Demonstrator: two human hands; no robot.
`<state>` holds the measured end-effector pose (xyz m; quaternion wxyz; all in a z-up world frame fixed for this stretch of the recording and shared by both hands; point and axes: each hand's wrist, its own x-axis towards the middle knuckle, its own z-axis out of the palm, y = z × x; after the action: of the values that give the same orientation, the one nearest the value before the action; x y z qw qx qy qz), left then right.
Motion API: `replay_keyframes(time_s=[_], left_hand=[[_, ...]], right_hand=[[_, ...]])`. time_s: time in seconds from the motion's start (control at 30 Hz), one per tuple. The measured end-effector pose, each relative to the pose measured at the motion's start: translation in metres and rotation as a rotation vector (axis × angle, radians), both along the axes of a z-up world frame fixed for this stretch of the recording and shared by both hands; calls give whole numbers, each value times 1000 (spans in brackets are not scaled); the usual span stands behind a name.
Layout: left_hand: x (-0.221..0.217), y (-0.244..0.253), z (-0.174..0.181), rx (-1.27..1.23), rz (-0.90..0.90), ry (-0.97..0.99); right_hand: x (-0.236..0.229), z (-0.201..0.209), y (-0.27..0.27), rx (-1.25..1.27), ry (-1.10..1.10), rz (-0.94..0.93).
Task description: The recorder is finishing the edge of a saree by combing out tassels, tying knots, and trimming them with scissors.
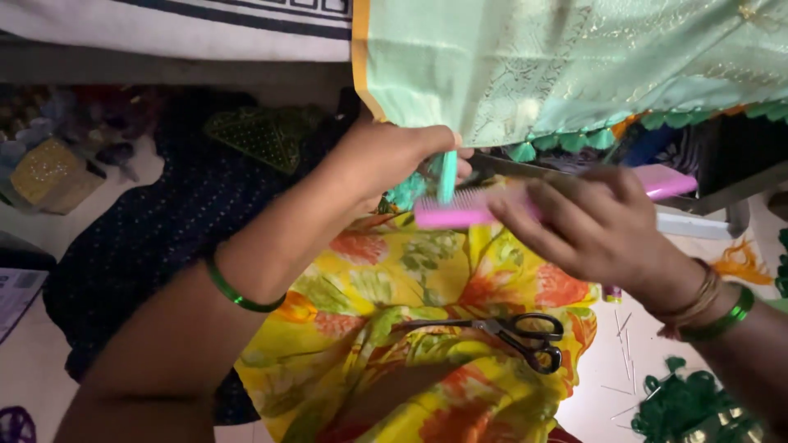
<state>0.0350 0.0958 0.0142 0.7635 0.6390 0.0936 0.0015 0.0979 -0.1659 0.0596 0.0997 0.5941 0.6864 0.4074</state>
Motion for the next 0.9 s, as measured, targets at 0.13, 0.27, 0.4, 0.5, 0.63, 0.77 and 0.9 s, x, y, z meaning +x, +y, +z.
replay_keyframes(time_s=[0.13,0.27,0.4,0.5,0.63,0.77,0.9], left_hand=[[-12,-16,-3,133,-84,51],[-27,-42,-33,514,99,-71],[-37,-55,-58,349,266,-459],[-39,-58,-62,262,256,-418],[-37,-57,-73,-56,121,-464],[-33,-43,-64,191,181,-422],[-32,-31,-26,358,317,-440]], right_hand=[[-16,-55,-17,130,144,249],[-64,-135,-14,-165,904,91],[-72,-169,-11,73,1480,-121],[-43,-109,36,647,1855,-258],[-6,-88,73,700,2441,110],[-9,-86,95,693,2605,55],[-20,-126,95,882,2305,30]])
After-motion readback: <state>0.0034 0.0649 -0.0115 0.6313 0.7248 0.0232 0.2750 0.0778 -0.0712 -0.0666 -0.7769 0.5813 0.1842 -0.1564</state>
